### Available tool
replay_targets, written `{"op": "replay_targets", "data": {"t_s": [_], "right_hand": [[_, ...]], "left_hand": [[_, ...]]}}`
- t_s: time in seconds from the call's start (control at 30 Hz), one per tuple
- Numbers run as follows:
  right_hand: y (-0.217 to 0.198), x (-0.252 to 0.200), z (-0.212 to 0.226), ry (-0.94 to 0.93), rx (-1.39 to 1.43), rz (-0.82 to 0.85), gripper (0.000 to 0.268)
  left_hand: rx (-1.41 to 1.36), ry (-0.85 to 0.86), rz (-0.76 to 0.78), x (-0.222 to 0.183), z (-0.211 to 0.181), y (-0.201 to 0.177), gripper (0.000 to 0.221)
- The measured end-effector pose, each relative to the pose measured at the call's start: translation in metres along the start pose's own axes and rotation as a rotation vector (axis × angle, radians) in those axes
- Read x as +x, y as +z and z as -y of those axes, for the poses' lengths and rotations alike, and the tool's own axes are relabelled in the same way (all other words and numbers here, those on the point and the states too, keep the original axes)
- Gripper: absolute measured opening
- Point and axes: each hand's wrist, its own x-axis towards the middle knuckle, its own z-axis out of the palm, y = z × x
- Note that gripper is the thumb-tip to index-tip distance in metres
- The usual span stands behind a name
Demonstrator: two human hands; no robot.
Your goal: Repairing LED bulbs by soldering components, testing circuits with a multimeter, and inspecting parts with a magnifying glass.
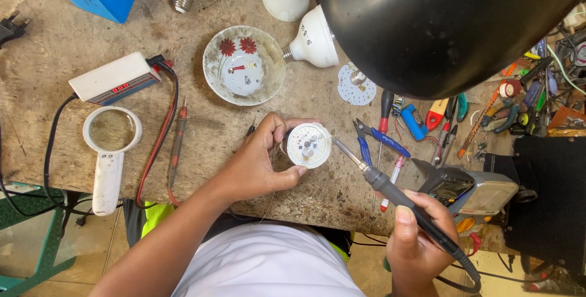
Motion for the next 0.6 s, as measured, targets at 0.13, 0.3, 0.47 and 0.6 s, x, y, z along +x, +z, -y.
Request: {"op": "replay_targets", "data": {"t_s": [0.13,0.3,0.47,0.6], "right_hand": [[-0.005,0.005,-0.007,0.009,0.014,-0.058,0.038],[0.0,0.016,-0.022,-0.073,0.236,-0.195,0.038],[-0.002,0.016,-0.023,-0.046,0.239,-0.133,0.035],[-0.003,0.015,-0.033,-0.084,0.28,-0.169,0.035]], "left_hand": [[-0.075,0.025,-0.039,-0.004,-0.008,0.001,0.054],[0.152,0.047,-0.341,-0.026,-0.016,-0.006,0.044],[0.591,0.018,-0.573,-0.047,0.005,-0.031,0.025],[1.111,0.198,-0.632,-0.051,0.017,-0.045,0.016]]}}
